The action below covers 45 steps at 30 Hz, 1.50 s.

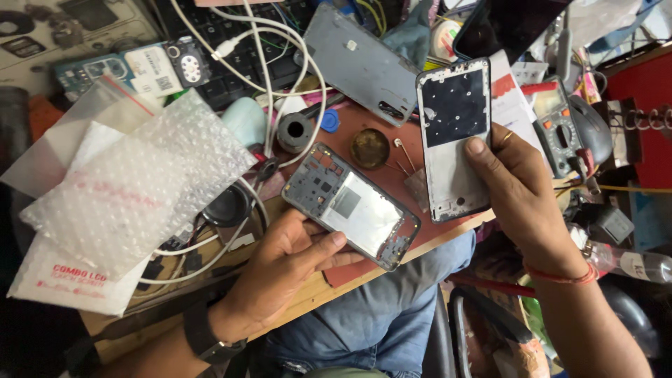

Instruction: The person removes a protective film from the back of a disassembled smartphone, then peels adhesive strips from the phone frame. They handle the phone chassis and a separate battery assembly, placing the battery aside and continuing to remove adhesive from the frame.

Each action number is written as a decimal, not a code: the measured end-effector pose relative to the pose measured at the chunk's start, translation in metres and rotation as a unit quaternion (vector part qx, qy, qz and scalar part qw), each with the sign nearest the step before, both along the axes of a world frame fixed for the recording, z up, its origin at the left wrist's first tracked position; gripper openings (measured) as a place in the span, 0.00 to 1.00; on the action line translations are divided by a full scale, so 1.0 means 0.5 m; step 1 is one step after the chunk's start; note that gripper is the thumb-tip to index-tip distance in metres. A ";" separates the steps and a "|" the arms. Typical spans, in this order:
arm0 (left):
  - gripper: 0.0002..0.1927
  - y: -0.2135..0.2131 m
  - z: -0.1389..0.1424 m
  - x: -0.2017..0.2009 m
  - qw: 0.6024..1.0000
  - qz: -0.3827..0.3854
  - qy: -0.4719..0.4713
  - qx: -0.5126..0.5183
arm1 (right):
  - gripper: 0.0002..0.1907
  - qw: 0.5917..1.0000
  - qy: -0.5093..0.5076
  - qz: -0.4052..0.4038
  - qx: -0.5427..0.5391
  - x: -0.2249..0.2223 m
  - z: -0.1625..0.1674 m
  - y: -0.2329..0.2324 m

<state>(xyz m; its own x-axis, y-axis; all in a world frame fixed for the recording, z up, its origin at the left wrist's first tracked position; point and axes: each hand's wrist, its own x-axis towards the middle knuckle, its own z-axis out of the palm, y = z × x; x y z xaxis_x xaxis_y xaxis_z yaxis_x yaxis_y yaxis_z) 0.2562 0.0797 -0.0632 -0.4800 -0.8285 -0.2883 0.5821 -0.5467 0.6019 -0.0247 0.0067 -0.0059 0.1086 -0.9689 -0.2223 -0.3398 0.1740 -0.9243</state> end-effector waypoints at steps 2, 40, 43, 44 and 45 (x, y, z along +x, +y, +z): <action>0.18 0.000 -0.006 0.001 1.000 -0.001 -0.017 0.001 | 0.17 1.000 0.010 0.003 0.000 0.015 0.000 -0.005; 0.23 0.005 -0.043 0.003 0.998 0.003 0.045 -0.046 | 0.16 0.938 0.221 0.250 -0.093 0.127 -0.003 0.023; 0.23 0.004 -0.042 0.002 0.998 0.009 0.040 -0.039 | 0.20 0.943 0.197 0.241 -0.115 0.139 0.010 0.032; 0.23 0.005 -0.041 0.001 0.999 0.011 0.040 -0.031 | 0.20 0.938 0.209 0.238 -0.141 0.144 0.013 0.035; 0.22 0.005 -0.042 0.000 0.999 0.013 0.041 -0.031 | 0.21 0.932 0.220 0.234 -0.166 0.149 0.015 0.038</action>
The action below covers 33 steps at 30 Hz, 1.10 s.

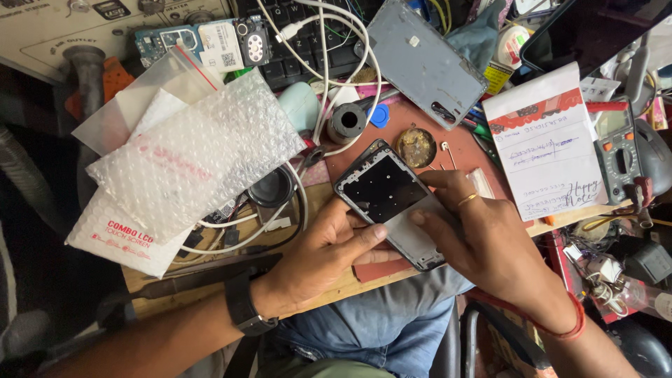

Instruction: The person removes a protective film from the back of a disassembled smartphone, then peels adhesive strips from the phone frame. They handle the phone chassis and a separate battery assembly, placing the battery aside and continuing to remove adhesive from the frame.

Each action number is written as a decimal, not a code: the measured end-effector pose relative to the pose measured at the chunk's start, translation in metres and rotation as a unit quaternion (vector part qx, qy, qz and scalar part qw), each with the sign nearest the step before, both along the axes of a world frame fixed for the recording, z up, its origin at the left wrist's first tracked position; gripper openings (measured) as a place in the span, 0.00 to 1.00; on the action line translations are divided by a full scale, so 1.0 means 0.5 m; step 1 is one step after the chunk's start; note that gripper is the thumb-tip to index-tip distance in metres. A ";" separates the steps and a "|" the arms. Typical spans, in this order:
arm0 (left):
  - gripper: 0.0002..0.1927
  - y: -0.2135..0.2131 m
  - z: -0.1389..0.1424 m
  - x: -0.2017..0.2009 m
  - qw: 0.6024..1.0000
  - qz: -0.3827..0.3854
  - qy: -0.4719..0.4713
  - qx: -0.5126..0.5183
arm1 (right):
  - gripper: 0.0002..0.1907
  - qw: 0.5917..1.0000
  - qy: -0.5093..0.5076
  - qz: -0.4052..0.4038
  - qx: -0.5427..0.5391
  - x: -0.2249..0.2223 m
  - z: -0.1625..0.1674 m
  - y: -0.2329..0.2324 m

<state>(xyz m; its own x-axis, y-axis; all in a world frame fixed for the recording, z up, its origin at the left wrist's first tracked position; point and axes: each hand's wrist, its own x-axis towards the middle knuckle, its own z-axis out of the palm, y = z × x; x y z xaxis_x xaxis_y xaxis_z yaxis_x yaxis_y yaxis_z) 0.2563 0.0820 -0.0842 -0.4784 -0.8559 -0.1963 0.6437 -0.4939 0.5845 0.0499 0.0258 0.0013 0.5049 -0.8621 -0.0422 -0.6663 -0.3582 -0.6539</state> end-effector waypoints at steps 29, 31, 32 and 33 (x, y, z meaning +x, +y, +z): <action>0.20 -0.059 -0.003 -0.059 0.994 -0.047 -0.026 0.099 | 0.15 0.961 -0.159 -0.210 0.085 -0.096 -0.099 0.006; 0.20 -0.062 -0.007 -0.065 0.990 -0.063 -0.064 0.105 | 0.12 0.929 -0.141 -0.274 0.206 -0.113 -0.114 0.012; 0.20 -0.066 -0.007 -0.067 0.988 -0.071 -0.084 0.106 | 0.12 0.913 -0.175 -0.292 0.225 -0.117 -0.121 0.017; 0.20 -0.069 -0.006 -0.071 0.987 -0.073 -0.096 0.107 | 0.12 0.896 -0.209 -0.308 0.244 -0.118 -0.128 0.026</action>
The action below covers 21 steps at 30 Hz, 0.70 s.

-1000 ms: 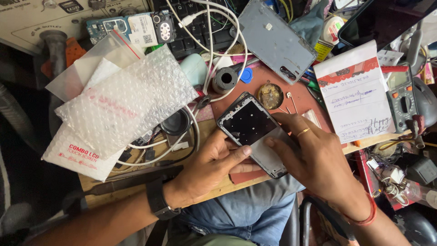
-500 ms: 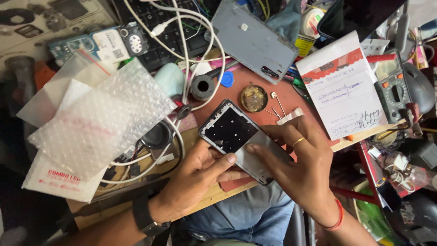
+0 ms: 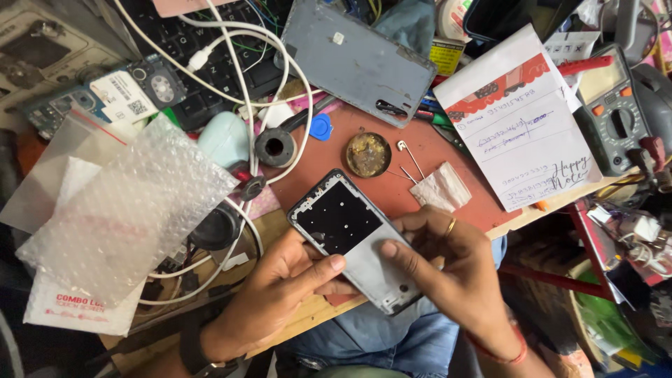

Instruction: The person removes a protective film from the back of a disassembled smartphone, then peels adhesive strips from the phone frame. They handle the phone chassis and a separate battery assembly, placing the battery aside and continuing to remove adhesive from the frame.

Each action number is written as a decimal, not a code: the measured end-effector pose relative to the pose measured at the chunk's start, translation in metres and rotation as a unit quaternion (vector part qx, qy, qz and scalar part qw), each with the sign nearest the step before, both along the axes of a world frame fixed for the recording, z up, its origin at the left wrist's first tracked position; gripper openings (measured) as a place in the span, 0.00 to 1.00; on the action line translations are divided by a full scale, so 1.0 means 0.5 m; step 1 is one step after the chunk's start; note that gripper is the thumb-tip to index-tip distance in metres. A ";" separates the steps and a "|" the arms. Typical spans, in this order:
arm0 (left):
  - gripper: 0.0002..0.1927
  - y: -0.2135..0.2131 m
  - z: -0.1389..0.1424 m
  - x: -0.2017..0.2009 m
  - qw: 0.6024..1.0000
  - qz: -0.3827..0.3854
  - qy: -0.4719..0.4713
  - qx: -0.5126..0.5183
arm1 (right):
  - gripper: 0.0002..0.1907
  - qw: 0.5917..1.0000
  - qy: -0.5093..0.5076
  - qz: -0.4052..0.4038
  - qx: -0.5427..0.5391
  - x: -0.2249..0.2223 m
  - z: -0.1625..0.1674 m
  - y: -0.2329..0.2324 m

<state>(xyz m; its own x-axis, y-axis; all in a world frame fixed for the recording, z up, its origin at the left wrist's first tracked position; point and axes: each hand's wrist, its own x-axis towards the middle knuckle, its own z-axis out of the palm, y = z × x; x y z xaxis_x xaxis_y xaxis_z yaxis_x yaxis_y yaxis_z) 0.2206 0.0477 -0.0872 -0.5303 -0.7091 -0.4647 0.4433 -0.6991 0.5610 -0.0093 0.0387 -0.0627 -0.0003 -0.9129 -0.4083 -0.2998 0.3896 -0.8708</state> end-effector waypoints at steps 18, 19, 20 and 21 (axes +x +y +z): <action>0.23 -0.017 0.033 -0.229 0.973 0.116 -0.195 -0.046 | 0.12 0.971 -0.154 -0.063 -0.173 -0.111 -0.069 0.065; 0.23 -0.014 0.036 -0.240 0.972 0.116 -0.199 -0.052 | 0.11 0.969 -0.150 -0.061 -0.187 -0.119 -0.070 0.067; 0.23 -0.013 0.038 -0.249 0.971 0.115 -0.202 -0.059 | 0.12 0.967 -0.149 -0.062 -0.196 -0.125 -0.071 0.069; 0.24 -0.012 0.040 -0.256 0.971 0.115 -0.199 -0.063 | 0.12 0.965 -0.147 -0.062 -0.206 -0.129 -0.071 0.071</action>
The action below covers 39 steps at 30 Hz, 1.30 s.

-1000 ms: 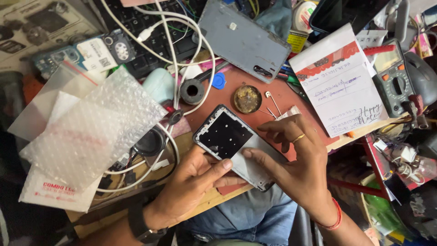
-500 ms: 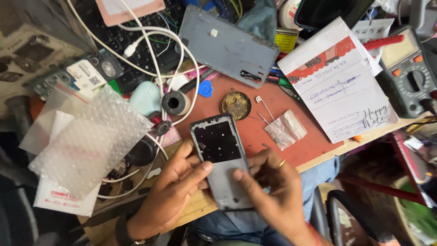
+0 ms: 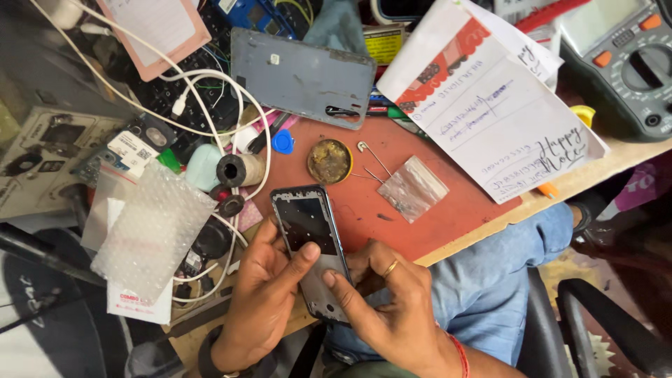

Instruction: The person removes a protective film from the back of a disassembled smartphone, then peels adhesive strips from the phone frame. They handle the phone chassis and a separate battery assembly, placing the battery aside and continuing to remove adhesive from the frame.

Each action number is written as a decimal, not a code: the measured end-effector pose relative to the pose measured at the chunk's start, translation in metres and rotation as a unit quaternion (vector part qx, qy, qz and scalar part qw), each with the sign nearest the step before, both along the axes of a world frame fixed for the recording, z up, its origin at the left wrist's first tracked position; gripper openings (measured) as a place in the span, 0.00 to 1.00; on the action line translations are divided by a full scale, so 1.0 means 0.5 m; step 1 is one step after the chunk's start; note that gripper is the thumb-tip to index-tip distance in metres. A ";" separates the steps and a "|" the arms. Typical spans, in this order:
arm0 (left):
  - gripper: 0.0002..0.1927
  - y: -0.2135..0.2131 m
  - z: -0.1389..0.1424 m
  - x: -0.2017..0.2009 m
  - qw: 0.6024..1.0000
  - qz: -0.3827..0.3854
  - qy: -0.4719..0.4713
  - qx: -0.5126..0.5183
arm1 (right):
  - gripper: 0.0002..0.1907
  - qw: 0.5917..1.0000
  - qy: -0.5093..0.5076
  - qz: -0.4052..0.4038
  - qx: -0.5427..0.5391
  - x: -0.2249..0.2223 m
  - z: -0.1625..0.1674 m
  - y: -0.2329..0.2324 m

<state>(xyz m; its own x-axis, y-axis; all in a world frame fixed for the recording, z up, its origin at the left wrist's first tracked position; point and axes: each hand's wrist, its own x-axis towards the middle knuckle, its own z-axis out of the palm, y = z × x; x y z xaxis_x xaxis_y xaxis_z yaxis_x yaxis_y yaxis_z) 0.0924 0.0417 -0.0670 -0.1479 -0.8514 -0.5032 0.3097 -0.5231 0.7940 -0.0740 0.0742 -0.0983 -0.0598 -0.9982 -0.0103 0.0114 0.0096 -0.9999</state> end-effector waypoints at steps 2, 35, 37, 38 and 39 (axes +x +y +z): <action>0.24 0.001 0.003 -0.010 1.000 -0.001 0.007 -0.009 | 0.12 1.000 -0.010 0.004 0.009 -0.007 0.002 0.004; 0.24 0.044 0.000 -0.024 0.960 0.094 0.260 -0.045 | 0.12 0.985 -0.133 0.062 -0.094 -0.057 0.013 0.115; 0.23 0.045 0.001 -0.025 0.961 0.098 0.257 -0.039 | 0.12 0.986 -0.127 0.057 -0.095 -0.057 0.011 0.116; 0.23 0.046 0.001 -0.024 0.961 0.102 0.256 -0.036 | 0.13 0.985 -0.124 0.058 -0.106 -0.057 0.010 0.117; 0.23 0.047 0.001 -0.023 0.960 0.099 0.259 -0.036 | 0.13 0.984 -0.121 0.061 -0.117 -0.057 0.008 0.117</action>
<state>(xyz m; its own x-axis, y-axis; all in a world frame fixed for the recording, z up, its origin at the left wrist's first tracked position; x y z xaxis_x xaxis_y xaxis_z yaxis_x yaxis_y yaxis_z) 0.0807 0.0653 -0.0666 -0.1948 -0.9184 -0.3443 0.7608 -0.3630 0.5380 -0.1025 0.1325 -0.0944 0.0369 -0.9744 0.2216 0.2616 -0.2047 -0.9432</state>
